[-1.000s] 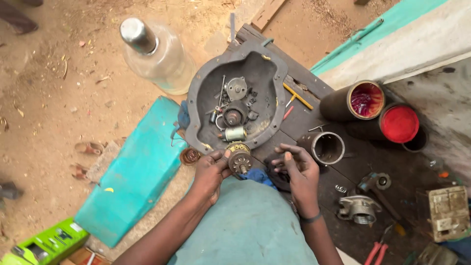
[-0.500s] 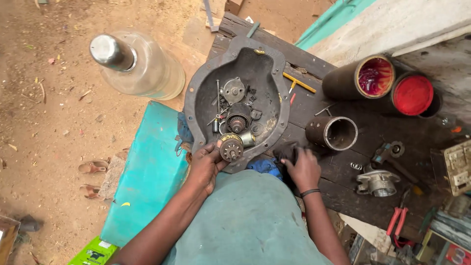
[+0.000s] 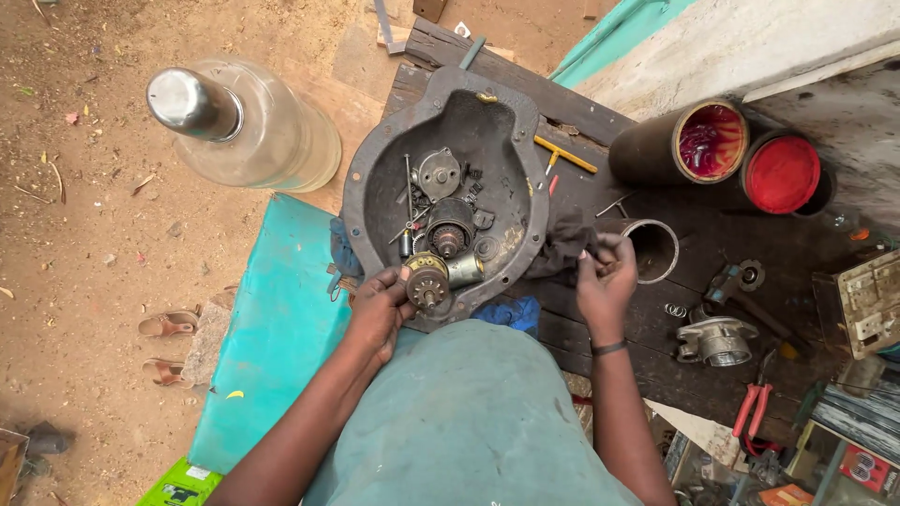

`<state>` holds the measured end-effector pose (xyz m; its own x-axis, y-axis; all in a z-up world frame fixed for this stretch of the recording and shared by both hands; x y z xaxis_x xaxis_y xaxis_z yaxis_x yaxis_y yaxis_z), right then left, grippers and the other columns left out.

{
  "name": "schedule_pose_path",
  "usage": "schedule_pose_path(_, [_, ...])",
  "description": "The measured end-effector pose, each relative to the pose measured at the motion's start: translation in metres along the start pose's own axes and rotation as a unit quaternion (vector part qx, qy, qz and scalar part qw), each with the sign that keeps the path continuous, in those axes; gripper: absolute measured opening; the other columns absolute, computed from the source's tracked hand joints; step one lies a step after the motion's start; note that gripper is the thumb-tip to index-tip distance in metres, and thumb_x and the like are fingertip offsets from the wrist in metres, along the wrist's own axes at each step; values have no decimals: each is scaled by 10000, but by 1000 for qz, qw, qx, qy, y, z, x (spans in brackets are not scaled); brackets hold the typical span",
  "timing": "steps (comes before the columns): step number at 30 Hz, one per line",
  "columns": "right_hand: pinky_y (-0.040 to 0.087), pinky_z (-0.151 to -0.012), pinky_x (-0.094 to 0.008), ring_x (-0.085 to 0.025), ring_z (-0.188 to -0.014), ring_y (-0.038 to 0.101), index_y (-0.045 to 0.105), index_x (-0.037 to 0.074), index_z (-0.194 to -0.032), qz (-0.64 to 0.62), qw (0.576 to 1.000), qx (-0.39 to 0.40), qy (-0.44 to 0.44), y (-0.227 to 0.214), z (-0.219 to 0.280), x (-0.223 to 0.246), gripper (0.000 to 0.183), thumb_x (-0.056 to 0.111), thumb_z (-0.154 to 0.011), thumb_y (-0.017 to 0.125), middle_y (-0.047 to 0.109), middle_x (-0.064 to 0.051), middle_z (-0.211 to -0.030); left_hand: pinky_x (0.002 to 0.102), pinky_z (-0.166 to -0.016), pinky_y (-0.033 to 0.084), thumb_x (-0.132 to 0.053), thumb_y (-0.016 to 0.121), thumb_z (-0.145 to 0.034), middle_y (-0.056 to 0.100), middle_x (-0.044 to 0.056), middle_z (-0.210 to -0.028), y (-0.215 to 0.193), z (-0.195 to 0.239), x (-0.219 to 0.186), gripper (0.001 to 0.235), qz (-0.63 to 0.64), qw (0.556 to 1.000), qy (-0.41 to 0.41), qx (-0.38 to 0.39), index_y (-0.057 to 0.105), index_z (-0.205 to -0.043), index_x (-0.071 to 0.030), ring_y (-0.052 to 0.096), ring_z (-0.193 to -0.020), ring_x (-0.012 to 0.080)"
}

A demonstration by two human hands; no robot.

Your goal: The person wipes a metal automotive component with a dark rag, turning it to clean different sides, then sets it down and handles a smaller pump-like assembly, fitting its parts together by hand and placing it near the workbench tray.

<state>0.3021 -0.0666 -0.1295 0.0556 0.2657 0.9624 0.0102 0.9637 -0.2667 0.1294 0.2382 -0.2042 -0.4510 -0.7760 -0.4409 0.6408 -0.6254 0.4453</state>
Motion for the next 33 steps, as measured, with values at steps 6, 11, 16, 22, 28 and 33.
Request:
schedule_pose_path(6, [560,-791,-267,-133,-871,714,679,8,-1027,236,969,-72,-22,0,2,31,211,0,-881,831,724,-41,-954,340,-854,621,-133,575,-992,735,119,-1090,-6,-4,3,291,21,1000,2,-2,661,-1213,34,728,-940,182])
schedule_pose_path(11, [575,-790,-353,-291,-1023,662,718,-4,-1103,298,930,-55,-207,37,18,106,279,-58,-830,737,632,-204,-1102,350,-872,629,-152,587,-1004,735,136,-1082,-9,-2,5,297,14,1000,1,-7,653,-1201,61,734,-946,188])
schedule_pose_path(16, [566,-806,-403,-324,-927,701,737,46,-1076,274,921,146,-237,127,-8,105,181,4,-900,734,697,-141,-1038,363,-867,621,-186,594,-1018,735,145,-1069,-10,-6,8,323,6,1000,0,-3,656,-1204,70,732,-928,204])
schedule_pose_path(22, [547,-845,-489,-399,-973,672,766,84,-1024,396,830,317,-230,208,-48,17,278,-32,-802,644,686,-169,-1020,368,-880,623,-179,583,-1005,744,144,-1084,-20,-15,11,321,16,1000,1,-5,655,-1212,54,740,-950,211])
schedule_pose_path(28, [545,-844,-499,-394,-975,674,758,91,-1012,429,808,348,-206,217,-47,16,256,3,-801,644,684,-156,-1010,369,-872,627,-177,580,-1007,750,145,-1077,-17,-17,12,315,20,1000,-12,-2,670,-1203,53,743,-955,212])
schedule_pose_path(33, [543,-782,-500,-406,-930,668,700,37,-981,383,847,274,-245,183,-36,62,172,47,-809,690,677,-165,-1058,369,-870,626,-166,590,-1008,748,154,-1079,-15,-14,9,309,-1,1000,-8,-2,668,-1204,59,747,-951,216])
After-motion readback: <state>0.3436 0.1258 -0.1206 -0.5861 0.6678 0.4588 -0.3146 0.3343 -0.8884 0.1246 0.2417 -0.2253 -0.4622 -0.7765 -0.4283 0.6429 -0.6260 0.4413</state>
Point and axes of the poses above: each hand's wrist, its own z-axis away from the middle knuckle, its own y-axis out of the palm, x = y × z, the point moved 9 cm from there along -z, towards the middle knuckle
